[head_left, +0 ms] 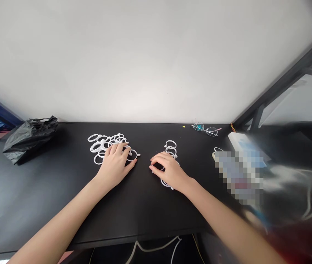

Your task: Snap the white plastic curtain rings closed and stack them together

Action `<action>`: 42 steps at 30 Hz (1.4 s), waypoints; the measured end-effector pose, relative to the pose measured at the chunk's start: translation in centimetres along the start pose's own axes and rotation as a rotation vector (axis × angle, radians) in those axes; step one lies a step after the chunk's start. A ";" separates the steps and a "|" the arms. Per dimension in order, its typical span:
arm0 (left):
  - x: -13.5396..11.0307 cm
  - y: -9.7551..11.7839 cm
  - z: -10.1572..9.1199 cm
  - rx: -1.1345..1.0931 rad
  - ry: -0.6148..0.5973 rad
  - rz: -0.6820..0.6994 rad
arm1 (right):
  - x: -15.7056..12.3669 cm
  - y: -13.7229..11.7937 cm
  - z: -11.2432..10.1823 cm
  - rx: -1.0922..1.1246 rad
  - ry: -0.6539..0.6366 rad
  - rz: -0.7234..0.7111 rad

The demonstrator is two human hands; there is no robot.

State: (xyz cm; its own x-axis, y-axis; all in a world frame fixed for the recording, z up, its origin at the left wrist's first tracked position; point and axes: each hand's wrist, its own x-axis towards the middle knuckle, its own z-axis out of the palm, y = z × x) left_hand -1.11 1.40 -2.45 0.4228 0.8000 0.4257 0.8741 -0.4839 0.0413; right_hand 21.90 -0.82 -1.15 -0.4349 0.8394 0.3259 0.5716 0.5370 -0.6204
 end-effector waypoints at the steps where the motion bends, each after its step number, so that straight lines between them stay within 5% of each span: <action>1: 0.0 0.0 0.0 0.007 -0.008 -0.002 | 0.0 0.0 0.0 0.003 0.000 0.009; 26: -0.2 0.3 0.2 -0.041 -0.022 0.006 | 0.2 0.2 0.1 0.018 0.032 0.034; 37: 0.2 0.9 -0.8 -0.112 0.065 0.025 | 0.1 0.6 0.2 0.077 0.039 0.079; 42: 0.3 1.8 -1.5 -0.304 0.001 0.166 | 0.2 0.7 0.2 0.081 0.050 0.072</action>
State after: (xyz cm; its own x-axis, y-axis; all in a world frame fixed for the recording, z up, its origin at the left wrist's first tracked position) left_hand 0.17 0.22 -0.90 0.5526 0.7013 0.4505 0.6824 -0.6909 0.2385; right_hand 22.01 -0.32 -1.67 -0.3581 0.8799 0.3123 0.5413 0.4682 -0.6984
